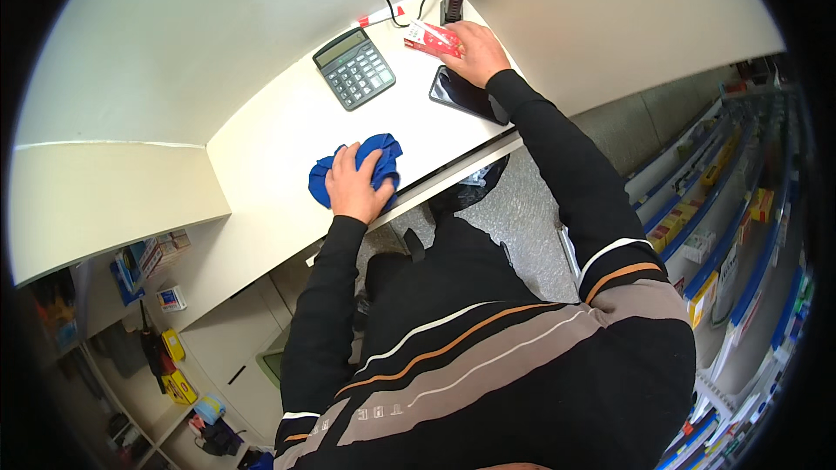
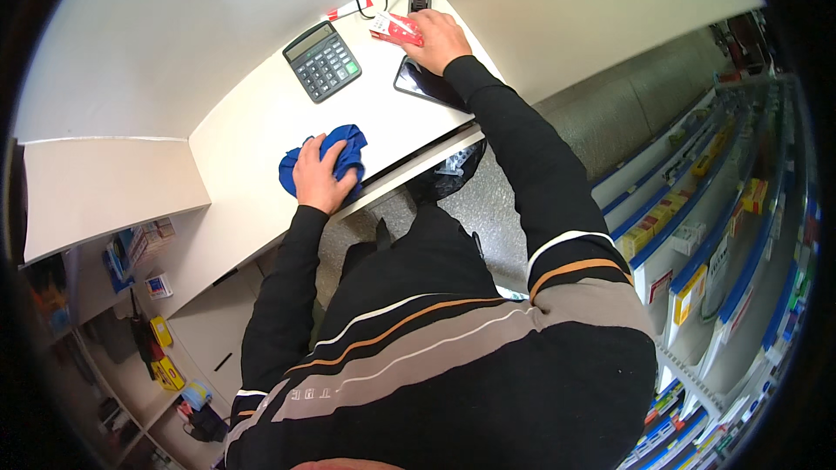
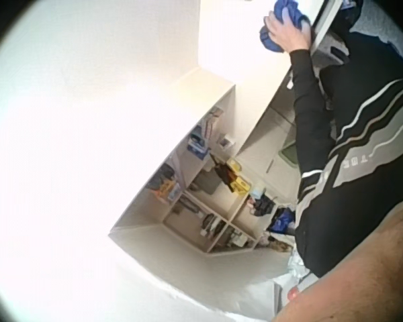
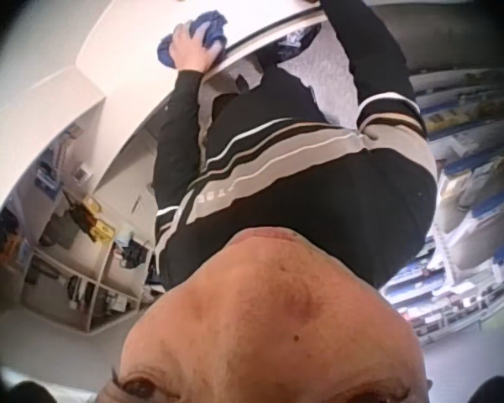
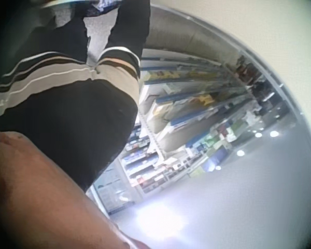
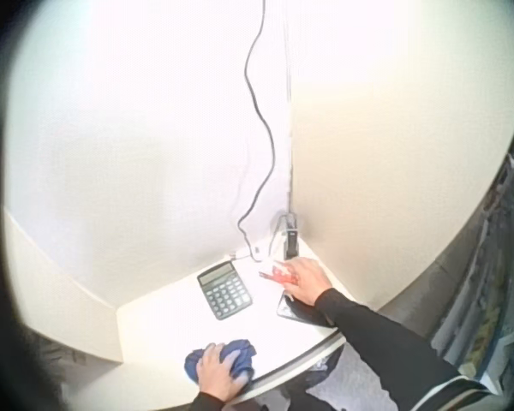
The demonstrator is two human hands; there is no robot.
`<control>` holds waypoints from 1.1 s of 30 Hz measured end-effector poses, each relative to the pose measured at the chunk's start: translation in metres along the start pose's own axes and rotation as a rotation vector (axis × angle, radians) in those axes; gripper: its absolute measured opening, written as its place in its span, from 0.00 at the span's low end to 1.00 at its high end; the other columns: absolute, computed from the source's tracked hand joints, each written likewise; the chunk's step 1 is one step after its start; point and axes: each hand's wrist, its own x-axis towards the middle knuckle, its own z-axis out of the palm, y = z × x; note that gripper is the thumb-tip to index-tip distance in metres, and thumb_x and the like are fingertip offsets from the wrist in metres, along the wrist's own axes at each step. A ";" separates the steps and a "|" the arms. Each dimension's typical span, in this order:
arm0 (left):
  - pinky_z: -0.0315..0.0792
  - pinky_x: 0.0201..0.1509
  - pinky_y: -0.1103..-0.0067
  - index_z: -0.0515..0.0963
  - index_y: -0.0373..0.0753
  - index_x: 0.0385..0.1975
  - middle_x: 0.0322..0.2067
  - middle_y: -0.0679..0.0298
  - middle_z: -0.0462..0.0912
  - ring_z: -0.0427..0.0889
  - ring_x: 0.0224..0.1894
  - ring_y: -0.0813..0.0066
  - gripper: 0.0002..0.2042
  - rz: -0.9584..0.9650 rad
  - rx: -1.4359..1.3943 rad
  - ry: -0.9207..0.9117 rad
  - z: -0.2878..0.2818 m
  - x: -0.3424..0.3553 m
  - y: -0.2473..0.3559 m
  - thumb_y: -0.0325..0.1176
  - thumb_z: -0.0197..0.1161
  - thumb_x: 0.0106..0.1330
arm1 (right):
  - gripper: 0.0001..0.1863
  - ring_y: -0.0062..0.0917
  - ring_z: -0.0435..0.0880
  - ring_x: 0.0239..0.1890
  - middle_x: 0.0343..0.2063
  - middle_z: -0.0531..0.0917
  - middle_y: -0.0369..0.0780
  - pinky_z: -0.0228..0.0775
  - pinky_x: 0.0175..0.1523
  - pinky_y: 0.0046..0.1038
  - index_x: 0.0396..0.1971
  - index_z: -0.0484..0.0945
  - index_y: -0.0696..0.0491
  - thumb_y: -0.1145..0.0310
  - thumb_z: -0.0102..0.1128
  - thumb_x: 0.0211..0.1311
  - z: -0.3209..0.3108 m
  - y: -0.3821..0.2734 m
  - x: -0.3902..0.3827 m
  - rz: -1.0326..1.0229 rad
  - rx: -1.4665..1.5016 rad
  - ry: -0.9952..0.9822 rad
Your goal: The person wipes a cluttered shelf with a blue cloth, moving various items such as boxes, containers, and tools aside to reach different areas. They handle multiple objects including a plastic container, a drill, and small boxes, then continue wiping the surface and repositioning items.
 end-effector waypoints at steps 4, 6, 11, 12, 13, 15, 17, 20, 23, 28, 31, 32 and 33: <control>0.67 0.65 0.58 0.82 0.44 0.52 0.60 0.50 0.75 0.72 0.64 0.47 0.21 -0.040 -0.021 0.145 0.000 -0.012 -0.038 0.33 0.66 0.54 | 0.23 0.43 0.78 0.56 0.54 0.80 0.47 0.71 0.60 0.42 0.56 0.79 0.46 0.60 0.67 0.60 0.030 0.005 0.010 -0.039 -0.122 -0.106; 0.67 0.66 0.57 0.81 0.43 0.52 0.60 0.50 0.75 0.71 0.63 0.47 0.21 -0.087 -0.011 0.198 -0.009 -0.019 -0.061 0.31 0.65 0.55 | 0.20 0.43 0.79 0.53 0.49 0.81 0.46 0.73 0.56 0.43 0.54 0.80 0.46 0.65 0.64 0.62 0.037 0.005 0.013 -0.019 -0.096 -0.139; 0.65 0.68 0.57 0.80 0.42 0.55 0.61 0.48 0.73 0.70 0.64 0.45 0.24 -0.120 0.057 0.282 -0.054 -0.033 -0.071 0.36 0.70 0.54 | 0.11 0.50 0.79 0.41 0.36 0.81 0.50 0.71 0.48 0.45 0.41 0.78 0.55 0.70 0.66 0.60 0.034 0.012 0.024 -0.281 0.058 -0.042; 0.65 0.68 0.57 0.80 0.42 0.55 0.61 0.48 0.73 0.70 0.64 0.45 0.25 -0.128 0.027 0.302 -0.068 -0.031 -0.059 0.37 0.71 0.54 | 0.15 0.49 0.80 0.47 0.43 0.81 0.50 0.72 0.52 0.43 0.46 0.79 0.56 0.72 0.66 0.59 0.025 0.014 0.019 -0.328 0.040 -0.083; 0.65 0.68 0.58 0.79 0.41 0.55 0.60 0.50 0.74 0.72 0.63 0.46 0.25 -0.106 -0.057 0.299 -0.079 -0.032 -0.051 0.37 0.70 0.55 | 0.16 0.51 0.79 0.50 0.47 0.82 0.51 0.72 0.55 0.45 0.48 0.79 0.56 0.76 0.64 0.58 0.009 -0.005 0.011 -0.391 0.068 0.012; 0.67 0.67 0.62 0.79 0.40 0.55 0.57 0.52 0.76 0.74 0.61 0.50 0.23 -0.106 -0.349 0.316 -0.080 -0.040 -0.046 0.35 0.70 0.57 | 0.25 0.48 0.76 0.59 0.58 0.77 0.52 0.69 0.63 0.43 0.59 0.77 0.57 0.76 0.67 0.61 -0.011 -0.029 -0.005 -0.435 0.004 -0.116; 0.71 0.67 0.66 0.72 0.38 0.64 0.63 0.53 0.70 0.73 0.64 0.59 0.29 -0.347 -0.789 0.252 -0.087 -0.042 -0.031 0.37 0.72 0.63 | 0.27 0.47 0.76 0.59 0.59 0.77 0.51 0.69 0.64 0.41 0.61 0.76 0.58 0.76 0.68 0.59 -0.030 -0.095 -0.013 -0.488 0.066 -0.251; 0.78 0.60 0.66 0.49 0.39 0.77 0.70 0.44 0.60 0.75 0.62 0.60 0.44 -0.661 -1.499 0.188 -0.092 -0.030 -0.033 0.41 0.70 0.69 | 0.30 0.47 0.77 0.58 0.60 0.76 0.51 0.70 0.63 0.41 0.61 0.75 0.58 0.79 0.69 0.55 -0.022 -0.178 -0.020 -0.692 0.251 -0.373; 0.84 0.45 0.72 0.49 0.41 0.77 0.65 0.51 0.67 0.81 0.52 0.68 0.41 -0.536 -1.710 0.215 -0.123 -0.048 -0.046 0.36 0.69 0.71 | 0.30 0.48 0.78 0.56 0.60 0.76 0.51 0.72 0.60 0.41 0.59 0.75 0.59 0.79 0.69 0.53 0.001 -0.268 -0.024 -0.810 0.443 -0.444; 0.82 0.34 0.76 0.67 0.45 0.66 0.51 0.62 0.78 0.83 0.43 0.73 0.23 -0.762 -1.659 0.454 -0.148 -0.133 -0.140 0.43 0.62 0.75 | 0.30 0.41 0.79 0.55 0.62 0.77 0.46 0.71 0.59 0.39 0.59 0.75 0.57 0.72 0.69 0.54 0.061 -0.391 -0.032 -1.063 0.375 -0.471; 0.79 0.32 0.74 0.75 0.47 0.55 0.43 0.67 0.82 0.83 0.40 0.73 0.16 -0.888 -1.711 0.610 -0.161 -0.186 -0.190 0.43 0.64 0.71 | 0.26 0.36 0.78 0.57 0.61 0.77 0.42 0.71 0.59 0.36 0.58 0.77 0.54 0.68 0.68 0.57 0.114 -0.449 -0.046 -1.163 0.383 -0.463; 0.78 0.31 0.74 0.75 0.48 0.53 0.42 0.66 0.82 0.83 0.39 0.73 0.15 -0.901 -1.745 0.639 -0.161 -0.203 -0.210 0.42 0.64 0.70 | 0.25 0.35 0.79 0.56 0.61 0.78 0.41 0.71 0.59 0.35 0.56 0.77 0.53 0.66 0.68 0.58 0.135 -0.466 -0.053 -1.184 0.393 -0.454; 0.77 0.31 0.74 0.75 0.48 0.52 0.41 0.66 0.82 0.83 0.38 0.73 0.14 -0.956 -1.790 0.639 -0.161 -0.215 -0.229 0.41 0.63 0.70 | 0.23 0.33 0.80 0.53 0.60 0.78 0.39 0.73 0.57 0.36 0.54 0.78 0.52 0.64 0.68 0.58 0.154 -0.482 -0.061 -1.164 0.413 -0.437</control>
